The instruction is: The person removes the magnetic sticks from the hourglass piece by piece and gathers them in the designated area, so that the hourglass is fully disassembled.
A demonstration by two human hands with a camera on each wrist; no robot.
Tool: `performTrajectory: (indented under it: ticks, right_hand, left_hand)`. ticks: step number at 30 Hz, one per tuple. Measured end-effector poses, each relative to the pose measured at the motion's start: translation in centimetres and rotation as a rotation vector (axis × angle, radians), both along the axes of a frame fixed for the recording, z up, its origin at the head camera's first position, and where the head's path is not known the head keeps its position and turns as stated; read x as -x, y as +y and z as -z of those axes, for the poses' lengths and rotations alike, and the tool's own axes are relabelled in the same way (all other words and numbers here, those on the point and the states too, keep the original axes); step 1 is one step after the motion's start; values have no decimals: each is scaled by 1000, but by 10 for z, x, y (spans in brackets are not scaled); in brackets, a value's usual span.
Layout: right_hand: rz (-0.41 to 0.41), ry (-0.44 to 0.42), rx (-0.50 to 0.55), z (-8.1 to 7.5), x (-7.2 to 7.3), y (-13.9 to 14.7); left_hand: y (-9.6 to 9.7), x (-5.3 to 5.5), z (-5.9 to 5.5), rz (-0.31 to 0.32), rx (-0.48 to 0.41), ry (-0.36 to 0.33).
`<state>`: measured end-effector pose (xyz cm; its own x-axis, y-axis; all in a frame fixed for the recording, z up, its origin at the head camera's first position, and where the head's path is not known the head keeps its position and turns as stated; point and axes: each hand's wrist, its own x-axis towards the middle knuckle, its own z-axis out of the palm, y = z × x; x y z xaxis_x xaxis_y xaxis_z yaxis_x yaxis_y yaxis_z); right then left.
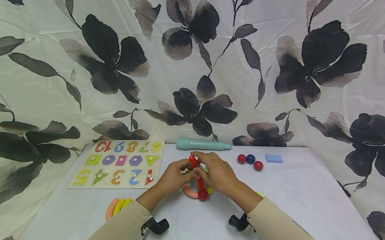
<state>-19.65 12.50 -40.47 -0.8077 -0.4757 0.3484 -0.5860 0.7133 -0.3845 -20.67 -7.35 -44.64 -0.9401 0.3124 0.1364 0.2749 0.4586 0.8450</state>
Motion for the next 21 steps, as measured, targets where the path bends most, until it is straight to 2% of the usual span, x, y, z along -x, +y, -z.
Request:
performTrajectory:
  ticks: [6,12,21]
  right_hand:
    - [16,-35,4,0,1,-2]
    - [43,-79,52,1,0,-3]
    - [92,-299,255,1,3,2]
  left_hand:
    - [1,0,-2,-8,11,-13]
    - [1,-1,-2,-16,32,-24]
    - [2,-1,-3,-29,38,-34]
